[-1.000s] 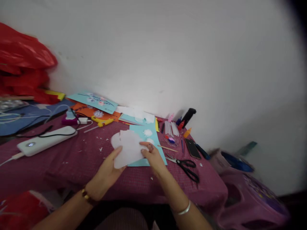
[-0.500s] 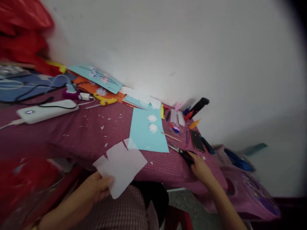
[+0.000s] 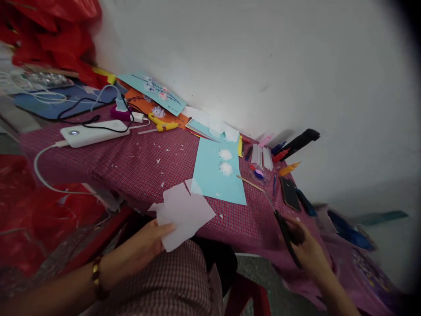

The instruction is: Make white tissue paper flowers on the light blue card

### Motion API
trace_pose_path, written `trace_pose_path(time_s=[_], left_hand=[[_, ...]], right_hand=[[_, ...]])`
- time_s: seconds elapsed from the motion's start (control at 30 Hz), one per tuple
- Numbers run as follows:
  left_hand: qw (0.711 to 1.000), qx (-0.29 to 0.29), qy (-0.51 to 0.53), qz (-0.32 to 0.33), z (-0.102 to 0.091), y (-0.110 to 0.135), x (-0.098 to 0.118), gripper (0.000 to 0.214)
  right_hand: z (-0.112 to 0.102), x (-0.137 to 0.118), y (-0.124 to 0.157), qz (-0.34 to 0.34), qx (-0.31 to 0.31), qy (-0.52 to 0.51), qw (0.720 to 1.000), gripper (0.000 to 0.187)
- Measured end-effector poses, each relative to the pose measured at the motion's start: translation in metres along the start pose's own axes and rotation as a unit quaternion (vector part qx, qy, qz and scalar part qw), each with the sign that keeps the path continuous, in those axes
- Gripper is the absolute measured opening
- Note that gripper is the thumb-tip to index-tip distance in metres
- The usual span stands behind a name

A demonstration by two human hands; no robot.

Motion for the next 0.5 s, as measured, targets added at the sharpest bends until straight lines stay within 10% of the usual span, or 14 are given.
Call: trace_pose_path(time_s=[0.27, 0.5], left_hand=[[0.997, -0.059, -0.039, -0.025, 0.008, -0.001, -0.009, 0.046], [0.997, -0.058, -0.041, -0.04, 0.002, 0.002, -0.01, 0.045]], right_hand=[[0.092, -0.098, 0.135, 0.075, -0.377, -0.31, 0.87, 0.061], [0.112, -0.093, 0.134, 0.096, -0.417, -0.342, 0.837, 0.062]])
Point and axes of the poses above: each hand's wrist, its own y-axis away from the middle knuckle, its own z-axis out of the palm, x = y × z, the point moved 6 cm from there along -y, towards the middle knuckle
